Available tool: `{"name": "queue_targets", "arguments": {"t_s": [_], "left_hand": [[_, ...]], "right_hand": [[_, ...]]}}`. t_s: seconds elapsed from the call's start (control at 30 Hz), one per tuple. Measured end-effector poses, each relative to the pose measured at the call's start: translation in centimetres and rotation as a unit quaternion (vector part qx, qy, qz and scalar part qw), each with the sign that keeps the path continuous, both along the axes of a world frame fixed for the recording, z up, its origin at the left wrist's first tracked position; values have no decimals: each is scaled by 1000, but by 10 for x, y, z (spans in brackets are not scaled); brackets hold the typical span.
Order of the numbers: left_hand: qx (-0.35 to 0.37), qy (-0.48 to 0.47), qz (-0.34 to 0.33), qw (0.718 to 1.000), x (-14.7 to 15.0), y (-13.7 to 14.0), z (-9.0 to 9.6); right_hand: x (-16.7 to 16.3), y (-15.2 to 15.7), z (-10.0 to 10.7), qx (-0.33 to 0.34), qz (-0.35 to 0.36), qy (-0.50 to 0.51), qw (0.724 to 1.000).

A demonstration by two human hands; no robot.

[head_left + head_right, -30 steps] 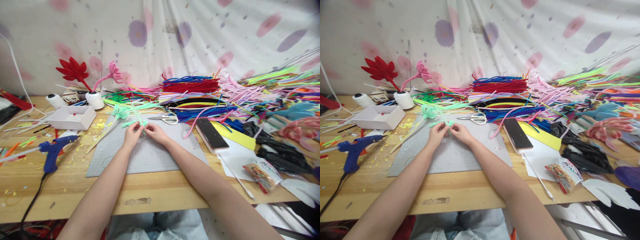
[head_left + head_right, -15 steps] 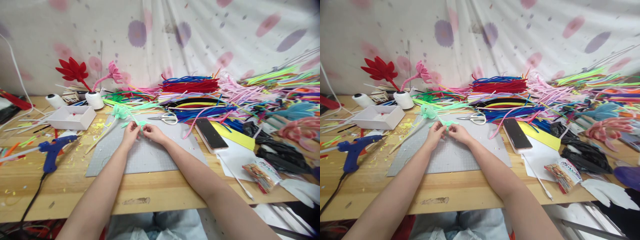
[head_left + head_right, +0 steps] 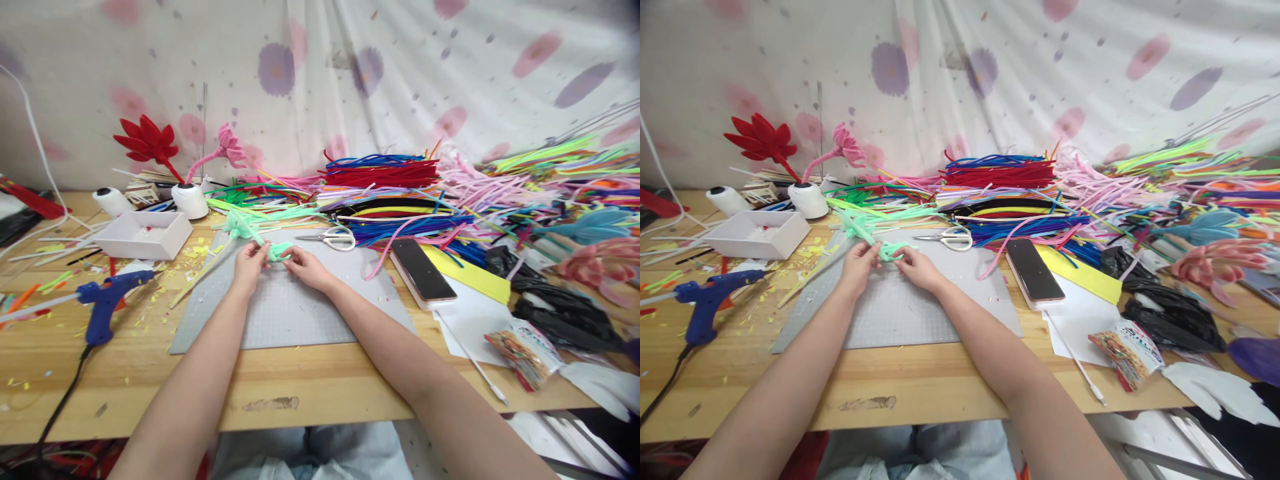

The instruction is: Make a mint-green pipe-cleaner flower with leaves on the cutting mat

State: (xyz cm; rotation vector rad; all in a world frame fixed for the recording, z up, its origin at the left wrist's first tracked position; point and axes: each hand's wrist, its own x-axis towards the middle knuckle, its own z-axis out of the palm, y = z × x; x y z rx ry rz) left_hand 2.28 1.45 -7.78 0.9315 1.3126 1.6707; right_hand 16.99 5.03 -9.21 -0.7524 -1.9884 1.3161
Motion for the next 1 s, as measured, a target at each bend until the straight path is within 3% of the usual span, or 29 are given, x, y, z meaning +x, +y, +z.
{"name": "queue_targets", "arguments": {"t_s": [0.1,0.27,0.4,0.47,0.53,0.73,0.87,1.0], "left_hand": [[17,-42,84,995,-15,3,1],[28,-51,146,988,-20,3,1],[31,-26,115,993,-14,2,0],[24,-19,83,996,-10,1,0],[15,-6,59,998,-7,-1,1],[-9,63,33,997,-4,0,-5],[-2,84,78,993,-7,2,-9],[11,76,29,997,-2,-1,-6]], "right_hand": [[4,0,1,22,-59,-38,997],[14,5,4,69,-156,-126,977],[17,8,5,219,-200,-159,942],[17,8,4,288,-182,-178,923],[15,7,2,313,-159,-205,913],[10,5,3,293,-157,-202,921],[10,2,6,220,-195,-110,950],[11,-1,6,150,-155,-32,976]]}}
